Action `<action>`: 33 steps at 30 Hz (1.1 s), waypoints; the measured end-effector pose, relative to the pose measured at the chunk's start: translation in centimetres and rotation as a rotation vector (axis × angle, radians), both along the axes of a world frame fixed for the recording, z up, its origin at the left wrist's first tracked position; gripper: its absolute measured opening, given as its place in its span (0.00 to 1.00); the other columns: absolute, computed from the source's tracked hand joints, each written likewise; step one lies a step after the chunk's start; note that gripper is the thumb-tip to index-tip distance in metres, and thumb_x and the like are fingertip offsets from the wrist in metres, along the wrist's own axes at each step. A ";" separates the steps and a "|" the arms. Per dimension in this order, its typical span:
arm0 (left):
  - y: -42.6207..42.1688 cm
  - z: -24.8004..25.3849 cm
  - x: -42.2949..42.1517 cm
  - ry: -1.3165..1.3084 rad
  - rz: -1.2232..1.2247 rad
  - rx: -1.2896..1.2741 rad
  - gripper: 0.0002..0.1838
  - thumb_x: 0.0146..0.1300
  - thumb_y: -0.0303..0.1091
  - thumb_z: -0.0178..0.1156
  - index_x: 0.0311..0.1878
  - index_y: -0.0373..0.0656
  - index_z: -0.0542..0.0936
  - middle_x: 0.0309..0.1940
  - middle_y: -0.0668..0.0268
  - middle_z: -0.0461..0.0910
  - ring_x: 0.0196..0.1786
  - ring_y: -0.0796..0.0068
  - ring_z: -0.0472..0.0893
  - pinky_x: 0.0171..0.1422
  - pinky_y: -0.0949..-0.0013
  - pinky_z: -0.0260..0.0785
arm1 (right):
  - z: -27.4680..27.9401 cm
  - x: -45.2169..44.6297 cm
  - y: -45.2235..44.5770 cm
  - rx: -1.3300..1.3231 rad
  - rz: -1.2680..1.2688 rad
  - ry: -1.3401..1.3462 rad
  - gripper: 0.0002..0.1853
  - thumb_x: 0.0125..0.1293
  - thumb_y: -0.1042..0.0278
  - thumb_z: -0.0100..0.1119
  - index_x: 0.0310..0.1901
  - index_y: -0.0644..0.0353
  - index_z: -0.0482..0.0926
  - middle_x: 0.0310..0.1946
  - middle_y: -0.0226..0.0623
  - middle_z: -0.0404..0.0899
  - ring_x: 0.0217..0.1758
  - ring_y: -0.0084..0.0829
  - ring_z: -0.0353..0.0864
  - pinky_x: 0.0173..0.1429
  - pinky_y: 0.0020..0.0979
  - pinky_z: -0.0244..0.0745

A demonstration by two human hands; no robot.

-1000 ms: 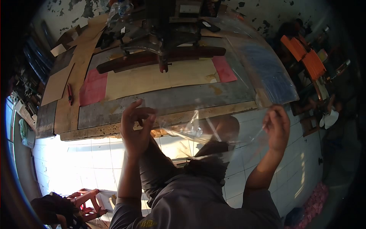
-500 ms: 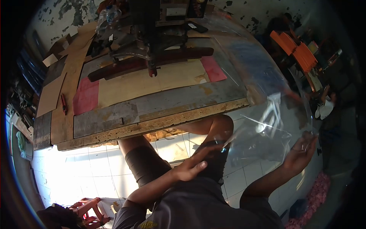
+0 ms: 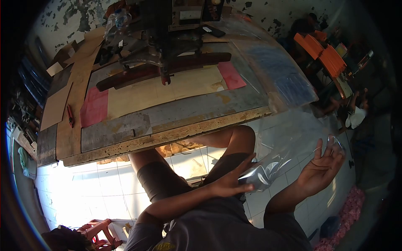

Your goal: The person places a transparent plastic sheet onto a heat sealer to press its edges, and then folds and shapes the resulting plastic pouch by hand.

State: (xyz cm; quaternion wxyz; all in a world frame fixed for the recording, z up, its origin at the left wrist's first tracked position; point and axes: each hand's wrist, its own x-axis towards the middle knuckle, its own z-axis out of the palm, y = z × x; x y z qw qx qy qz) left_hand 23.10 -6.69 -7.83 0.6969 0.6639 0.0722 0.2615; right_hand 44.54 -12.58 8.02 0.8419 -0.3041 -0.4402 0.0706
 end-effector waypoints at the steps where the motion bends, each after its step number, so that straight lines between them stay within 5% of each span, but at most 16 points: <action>1: -0.2 0.5 0.0 0.060 0.024 0.062 0.55 0.72 0.56 0.68 0.87 0.40 0.45 0.82 0.45 0.60 0.83 0.52 0.63 0.85 0.54 0.56 | 0.0 -0.2 0.0 0.000 -0.078 -0.012 0.19 0.86 0.61 0.41 0.63 0.71 0.67 0.56 0.52 0.76 0.74 0.55 0.74 0.68 0.54 0.86; 2: -0.5 1.2 0.1 0.177 0.034 0.116 0.49 0.75 0.57 0.64 0.85 0.38 0.52 0.80 0.45 0.64 0.79 0.51 0.69 0.83 0.57 0.60 | 0.0 -0.5 0.1 0.000 -0.157 -0.023 0.19 0.86 0.61 0.40 0.63 0.71 0.66 0.57 0.54 0.75 0.74 0.56 0.74 0.68 0.54 0.86; 8: -1.6 3.6 -1.3 0.056 0.007 -0.948 0.43 0.80 0.56 0.57 0.82 0.32 0.57 0.75 0.48 0.69 0.76 0.56 0.74 0.80 0.56 0.65 | 1.2 -3.6 1.3 0.068 -0.545 -0.107 0.20 0.86 0.62 0.36 0.59 0.77 0.62 0.59 0.65 0.69 0.72 0.64 0.74 0.71 0.62 0.82; 11: -1.6 3.2 -2.5 -0.173 0.062 -0.998 0.43 0.80 0.54 0.58 0.82 0.31 0.55 0.73 0.50 0.71 0.76 0.59 0.73 0.80 0.55 0.66 | -0.1 -4.3 1.7 0.079 -0.596 -0.265 0.18 0.85 0.65 0.35 0.58 0.78 0.60 0.59 0.66 0.67 0.69 0.68 0.76 0.72 0.65 0.80; 18: -2.1 6.1 -5.9 -0.148 0.428 -0.951 0.42 0.82 0.45 0.58 0.84 0.31 0.49 0.76 0.49 0.67 0.78 0.62 0.69 0.83 0.61 0.59 | -0.2 -4.7 3.1 0.231 -0.538 -0.481 0.13 0.83 0.70 0.38 0.55 0.75 0.62 0.56 0.61 0.69 0.66 0.68 0.78 0.74 0.66 0.77; 20: -3.0 5.1 -6.0 -0.092 0.403 -0.944 0.41 0.82 0.44 0.58 0.83 0.31 0.51 0.76 0.50 0.67 0.78 0.62 0.69 0.83 0.61 0.59 | -0.1 -4.3 3.7 0.313 -0.466 -0.543 0.13 0.83 0.72 0.38 0.58 0.75 0.64 0.58 0.64 0.74 0.69 0.69 0.76 0.77 0.71 0.70; 25: -4.7 5.0 -6.3 -0.116 0.434 -0.758 0.36 0.83 0.47 0.56 0.82 0.34 0.58 0.78 0.54 0.67 0.80 0.62 0.68 0.84 0.60 0.57 | 0.6 -5.6 5.6 0.301 -0.579 -0.590 0.11 0.83 0.74 0.40 0.55 0.74 0.66 0.57 0.61 0.74 0.67 0.69 0.78 0.76 0.71 0.72; 28: -2.8 6.2 -7.3 0.060 0.175 -0.467 0.35 0.81 0.46 0.58 0.81 0.34 0.61 0.76 0.57 0.71 0.78 0.63 0.70 0.85 0.59 0.56 | 0.6 -6.1 5.9 0.308 -0.567 -0.636 0.09 0.82 0.74 0.41 0.53 0.73 0.66 0.56 0.59 0.74 0.65 0.69 0.79 0.74 0.70 0.75; 31: -1.3 6.9 -6.7 -0.008 0.293 -0.395 0.31 0.80 0.41 0.61 0.77 0.34 0.68 0.71 0.58 0.76 0.78 0.64 0.71 0.83 0.59 0.59 | 0.8 -6.6 5.8 0.270 -0.565 -0.665 0.08 0.82 0.75 0.41 0.52 0.73 0.66 0.55 0.59 0.74 0.65 0.68 0.80 0.72 0.69 0.77; 32: -0.2 7.9 -6.5 -0.015 0.429 -0.176 0.21 0.79 0.36 0.62 0.68 0.33 0.77 0.59 0.57 0.85 0.70 0.65 0.79 0.76 0.60 0.69 | 0.8 -6.5 5.7 0.245 -0.569 -0.658 0.08 0.82 0.75 0.41 0.52 0.73 0.65 0.55 0.59 0.73 0.65 0.68 0.80 0.72 0.69 0.78; 33: 0.8 8.2 -6.4 -0.052 0.413 -0.233 0.18 0.80 0.35 0.62 0.64 0.33 0.79 0.55 0.58 0.86 0.65 0.66 0.82 0.71 0.61 0.72 | 0.9 -6.5 5.7 0.223 -0.572 -0.651 0.07 0.82 0.75 0.41 0.51 0.73 0.65 0.55 0.59 0.73 0.65 0.68 0.80 0.72 0.68 0.79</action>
